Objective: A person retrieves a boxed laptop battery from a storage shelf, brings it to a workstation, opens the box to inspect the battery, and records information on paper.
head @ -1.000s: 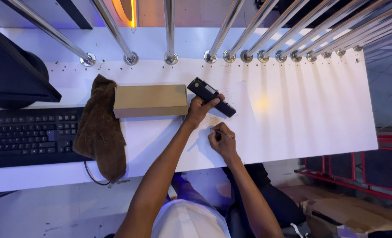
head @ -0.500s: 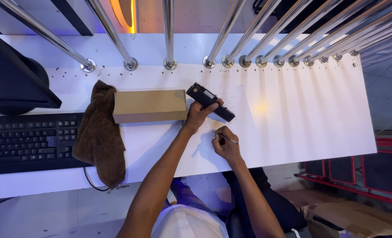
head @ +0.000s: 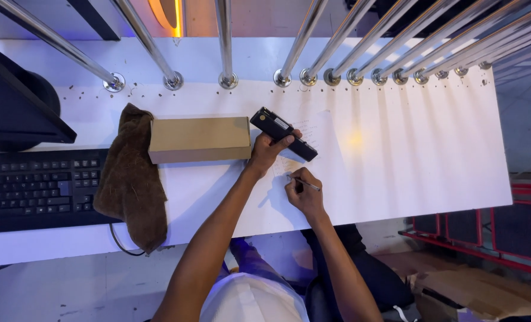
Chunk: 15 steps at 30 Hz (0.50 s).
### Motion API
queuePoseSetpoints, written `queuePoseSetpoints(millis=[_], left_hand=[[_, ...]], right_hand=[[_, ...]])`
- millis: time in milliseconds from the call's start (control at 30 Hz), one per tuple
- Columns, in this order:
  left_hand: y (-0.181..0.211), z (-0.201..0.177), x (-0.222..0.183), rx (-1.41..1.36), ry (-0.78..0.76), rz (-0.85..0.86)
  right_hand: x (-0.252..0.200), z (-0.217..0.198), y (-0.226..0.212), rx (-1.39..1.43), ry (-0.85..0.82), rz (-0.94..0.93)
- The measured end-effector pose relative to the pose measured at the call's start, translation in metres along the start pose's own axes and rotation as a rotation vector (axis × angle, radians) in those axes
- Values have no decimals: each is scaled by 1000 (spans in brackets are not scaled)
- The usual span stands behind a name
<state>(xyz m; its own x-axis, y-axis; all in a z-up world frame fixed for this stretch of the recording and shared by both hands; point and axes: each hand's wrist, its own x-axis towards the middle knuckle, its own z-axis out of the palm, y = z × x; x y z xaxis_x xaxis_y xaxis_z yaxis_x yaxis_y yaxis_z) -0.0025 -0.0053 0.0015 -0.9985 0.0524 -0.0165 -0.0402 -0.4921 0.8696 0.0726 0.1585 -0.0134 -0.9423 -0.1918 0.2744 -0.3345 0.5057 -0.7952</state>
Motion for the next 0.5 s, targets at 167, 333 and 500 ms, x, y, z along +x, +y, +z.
queuePoseSetpoints(millis=[167,333,500], left_hand=[[-1,-1,4,2,34,-18],[-5,0,-1,6,28,-51],[-3,2,-1,-5,20,-39]], right_hand=[[7,2,1,3,14,-18],[1,-1,-9,-24,51,9],[1,-2,-5,-20,66,20]])
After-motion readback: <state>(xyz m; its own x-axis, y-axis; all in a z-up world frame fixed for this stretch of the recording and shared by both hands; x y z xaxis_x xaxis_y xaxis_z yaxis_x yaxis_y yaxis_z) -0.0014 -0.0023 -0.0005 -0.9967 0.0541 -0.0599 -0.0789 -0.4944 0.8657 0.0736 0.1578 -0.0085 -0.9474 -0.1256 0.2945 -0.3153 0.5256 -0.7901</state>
